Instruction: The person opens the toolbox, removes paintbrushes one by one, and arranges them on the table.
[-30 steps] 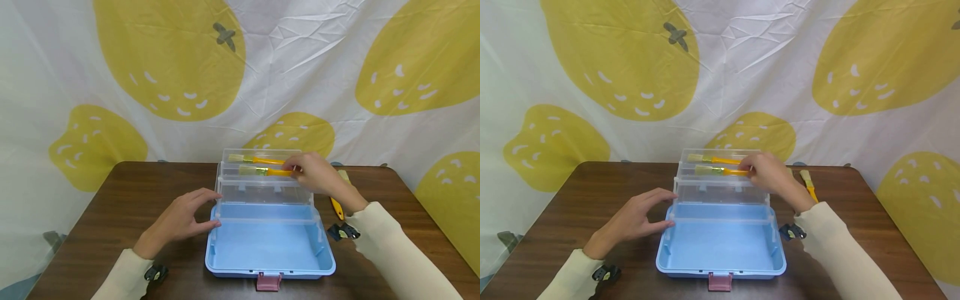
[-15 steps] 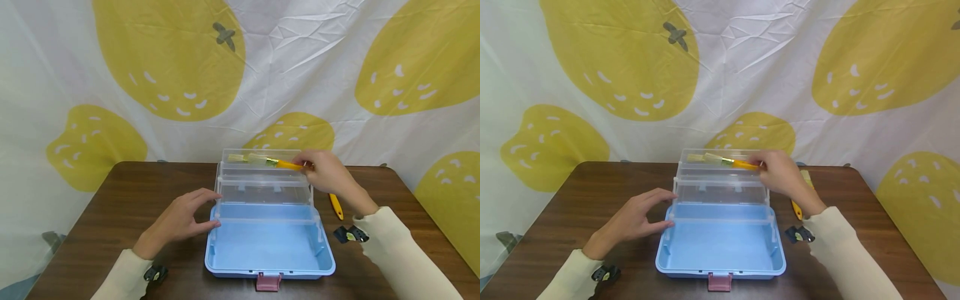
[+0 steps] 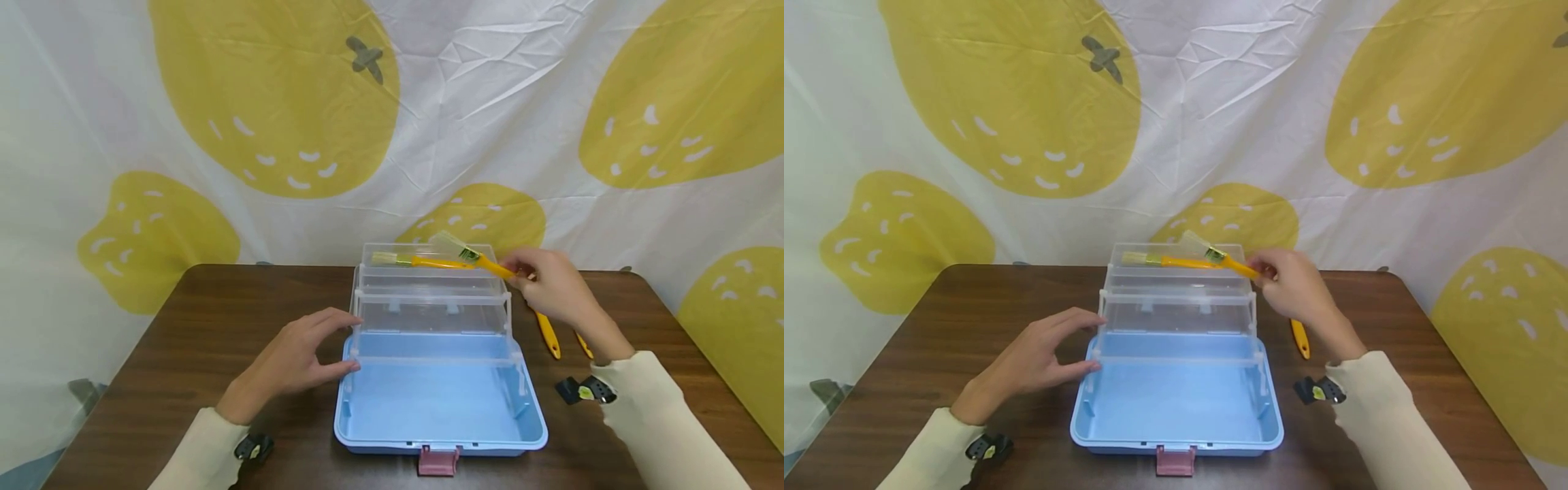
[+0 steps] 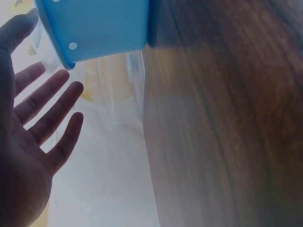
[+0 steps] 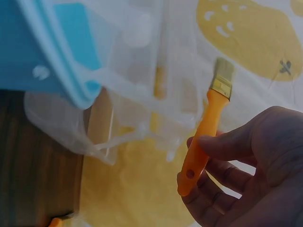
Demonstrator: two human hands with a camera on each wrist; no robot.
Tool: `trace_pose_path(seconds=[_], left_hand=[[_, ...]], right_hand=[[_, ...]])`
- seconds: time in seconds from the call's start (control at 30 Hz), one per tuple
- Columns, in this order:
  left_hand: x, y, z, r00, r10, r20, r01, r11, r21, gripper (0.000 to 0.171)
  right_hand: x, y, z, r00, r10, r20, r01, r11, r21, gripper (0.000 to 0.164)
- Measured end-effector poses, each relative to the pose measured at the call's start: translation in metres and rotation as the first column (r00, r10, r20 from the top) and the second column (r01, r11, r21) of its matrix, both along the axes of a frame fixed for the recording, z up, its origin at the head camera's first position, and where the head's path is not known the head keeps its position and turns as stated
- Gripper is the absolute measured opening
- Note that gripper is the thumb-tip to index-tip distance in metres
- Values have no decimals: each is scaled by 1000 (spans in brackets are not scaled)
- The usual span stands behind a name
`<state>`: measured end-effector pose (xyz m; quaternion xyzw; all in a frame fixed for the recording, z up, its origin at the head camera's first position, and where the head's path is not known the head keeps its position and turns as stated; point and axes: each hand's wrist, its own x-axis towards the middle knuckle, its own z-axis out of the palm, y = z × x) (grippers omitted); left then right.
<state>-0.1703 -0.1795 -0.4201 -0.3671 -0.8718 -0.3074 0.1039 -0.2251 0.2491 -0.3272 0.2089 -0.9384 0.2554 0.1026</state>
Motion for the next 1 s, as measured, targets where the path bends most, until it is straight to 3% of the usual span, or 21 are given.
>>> trace_pose_path(seconds=[0.5, 1.0], left_hand=[[1, 0, 1, 1000, -3, 0, 3, 1000, 6, 65], [0, 0, -2, 1000, -2, 7, 2, 1000, 11, 65]], right_hand=[[-6, 43, -29, 987, -120, 110, 124, 992, -28, 21], [-12, 96, -58, 943, -264, 202, 262, 964, 35, 19]])
